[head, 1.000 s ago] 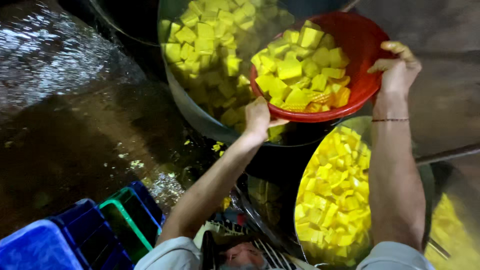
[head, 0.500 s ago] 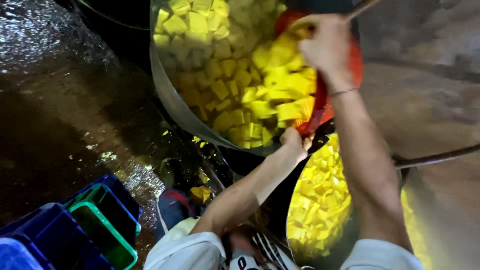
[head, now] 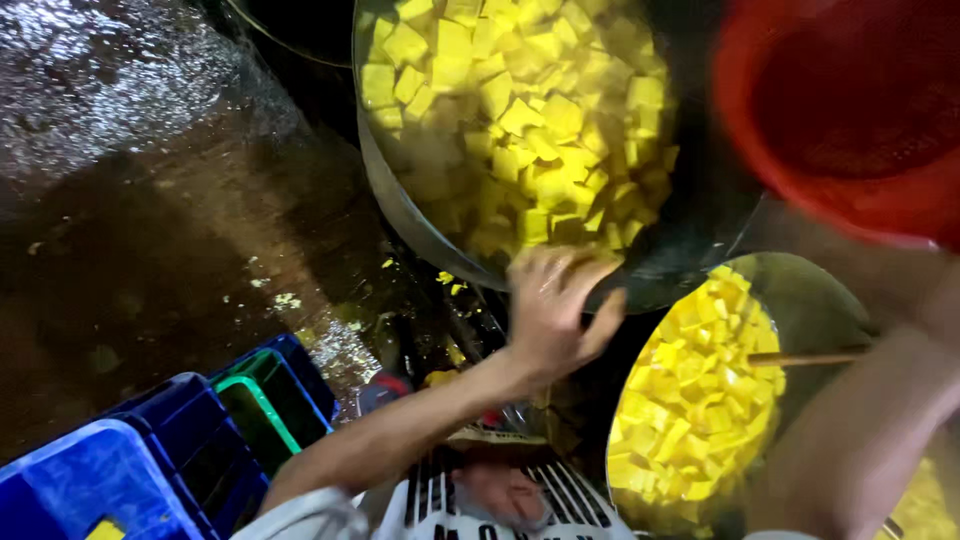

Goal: The person scoops yellow food cubes from a water-filled metal tray using a red colander, then tips the colander to transfer the cubes into a large pot of cubes in water. They repeat this scooping and transferring cycle, occasionally steadying the tray with their free hand.

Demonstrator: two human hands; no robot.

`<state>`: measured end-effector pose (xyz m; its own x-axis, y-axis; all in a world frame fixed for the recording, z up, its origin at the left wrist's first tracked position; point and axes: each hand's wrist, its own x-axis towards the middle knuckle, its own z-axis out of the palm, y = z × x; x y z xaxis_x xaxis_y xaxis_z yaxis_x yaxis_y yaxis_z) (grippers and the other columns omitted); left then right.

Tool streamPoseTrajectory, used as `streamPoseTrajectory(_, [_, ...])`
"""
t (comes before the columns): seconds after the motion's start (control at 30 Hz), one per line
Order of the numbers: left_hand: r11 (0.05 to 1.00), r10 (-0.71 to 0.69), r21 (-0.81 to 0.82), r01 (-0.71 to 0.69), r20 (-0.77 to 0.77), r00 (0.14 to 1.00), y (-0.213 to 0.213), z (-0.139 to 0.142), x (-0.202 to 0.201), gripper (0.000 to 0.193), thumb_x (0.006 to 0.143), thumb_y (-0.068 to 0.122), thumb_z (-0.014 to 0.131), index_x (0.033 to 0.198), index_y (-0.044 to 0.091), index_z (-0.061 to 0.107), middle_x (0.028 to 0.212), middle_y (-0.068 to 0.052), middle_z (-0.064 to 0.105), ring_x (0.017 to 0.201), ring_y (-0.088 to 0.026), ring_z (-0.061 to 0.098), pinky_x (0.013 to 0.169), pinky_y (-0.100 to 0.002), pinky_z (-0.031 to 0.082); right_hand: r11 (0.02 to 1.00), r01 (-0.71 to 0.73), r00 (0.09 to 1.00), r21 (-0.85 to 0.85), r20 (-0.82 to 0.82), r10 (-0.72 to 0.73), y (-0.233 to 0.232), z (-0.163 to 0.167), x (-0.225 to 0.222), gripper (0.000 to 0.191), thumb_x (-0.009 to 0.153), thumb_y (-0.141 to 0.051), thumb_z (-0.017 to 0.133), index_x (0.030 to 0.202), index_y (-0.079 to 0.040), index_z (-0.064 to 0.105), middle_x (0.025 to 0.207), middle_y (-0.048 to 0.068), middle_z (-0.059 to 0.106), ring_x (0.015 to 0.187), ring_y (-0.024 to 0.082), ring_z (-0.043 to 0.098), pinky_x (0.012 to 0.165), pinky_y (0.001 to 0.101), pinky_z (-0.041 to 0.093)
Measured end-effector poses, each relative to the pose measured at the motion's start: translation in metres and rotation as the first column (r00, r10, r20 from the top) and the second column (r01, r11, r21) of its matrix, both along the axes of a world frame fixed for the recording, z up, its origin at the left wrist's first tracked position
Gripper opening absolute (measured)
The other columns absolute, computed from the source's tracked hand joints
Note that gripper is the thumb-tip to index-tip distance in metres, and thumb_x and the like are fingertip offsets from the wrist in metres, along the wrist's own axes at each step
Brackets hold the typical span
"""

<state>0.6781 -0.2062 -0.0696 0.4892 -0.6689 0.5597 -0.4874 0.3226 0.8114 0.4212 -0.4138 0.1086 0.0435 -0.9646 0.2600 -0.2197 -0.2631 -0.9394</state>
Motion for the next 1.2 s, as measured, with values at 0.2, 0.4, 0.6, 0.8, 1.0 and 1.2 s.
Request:
streamPoseTrajectory(0.2, [0.990, 0.141, -0.079, -0.118, 0.498, 0.856, -0.025, -0.057, 0.048, 0.049, 0.078, 0.038, 0.073, 0.122, 0.015, 0.073, 0.125, -0.004, 0.066, 0.118, -0.028, 0.054, 0.111, -0.053, 0.029, 0.961, 0.087, 0.901, 0.264, 0.391, -0.189, 0.047, -0.050, -0.062, 0.048, 0.088, -0.005, 0.056, 0.136, -0.008, 0.060, 0.141, 0.011, 0.063, 0.130, 0.030, 0.065, 0.107, 0.0479, 0.057])
streamPoseTrajectory(0.4, [0.968, 0.235, -0.053, -0.247, 0.547, 0.803, -0.144, -0.068, 0.044, 0.039, 0.083, 0.028, 0.061, 0.118, 0.016, 0.076, 0.124, -0.009, 0.068, 0.120, -0.029, 0.060, 0.115, -0.057, 0.030, 0.925, 0.230, 0.897, 0.303, 0.303, -0.323, 0.073, -0.081, -0.105, 0.051, 0.088, -0.005, 0.059, 0.139, -0.009, 0.060, 0.148, 0.007, 0.062, 0.135, 0.022, 0.064, 0.114, 0.0400, 0.055])
streamPoseTrajectory(0.6, [0.975, 0.218, -0.054, -0.216, 0.425, 0.879, -0.002, -0.089, 0.032, 0.030, 0.087, 0.025, 0.062, 0.114, 0.017, 0.073, 0.124, -0.008, 0.064, 0.123, -0.030, 0.057, 0.115, -0.055, 0.026, 0.843, 0.330, 0.728, 0.425, 0.454, -0.514, 0.105, -0.098, -0.120, 0.050, 0.086, -0.005, 0.063, 0.135, -0.005, 0.064, 0.146, 0.010, 0.067, 0.133, 0.025, 0.066, 0.116, 0.0403, 0.053])
streamPoseTrajectory(0.8, [0.967, 0.211, 0.004, -0.255, 0.549, 0.809, -0.146, -0.073, 0.053, 0.028, 0.083, 0.021, 0.064, 0.110, 0.013, 0.068, 0.128, -0.015, 0.062, 0.131, -0.039, 0.053, 0.119, -0.062, 0.028, 0.869, 0.324, 0.743, 0.374, 0.469, -0.478, 0.131, -0.102, -0.143, 0.056, 0.084, 0.008, 0.061, 0.138, -0.006, 0.062, 0.143, 0.008, 0.067, 0.133, 0.025, 0.065, 0.117, 0.0407, 0.053])
streamPoseTrajectory(1.0, [0.888, 0.447, -0.332, -0.317, 0.465, 0.764, -0.077, -0.099, 0.033, 0.014, 0.082, 0.026, 0.069, 0.095, 0.026, 0.072, 0.121, 0.003, 0.068, 0.123, -0.021, 0.055, 0.112, -0.052, 0.028, 0.897, 0.372, 0.739, 0.238, 0.508, -0.442, 0.179, -0.114, -0.174, 0.068, 0.074, 0.018, 0.052, 0.138, -0.006, 0.059, 0.141, 0.005, 0.066, 0.134, 0.026, 0.064, 0.114, 0.0494, 0.053])
streamPoseTrajectory(1.2, [0.944, 0.280, 0.050, -0.327, 0.405, 0.870, 0.016, -0.116, 0.042, 0.017, 0.101, 0.020, 0.064, 0.114, 0.016, 0.055, 0.126, -0.005, 0.062, 0.129, -0.025, 0.051, 0.115, -0.046, 0.027, 0.918, 0.352, 0.772, 0.181, 0.499, -0.394, 0.255, -0.122, -0.287, 0.060, 0.086, 0.010, 0.053, 0.145, -0.002, 0.056, 0.145, 0.011, 0.063, 0.137, 0.031, 0.060, 0.123, 0.0489, 0.049])
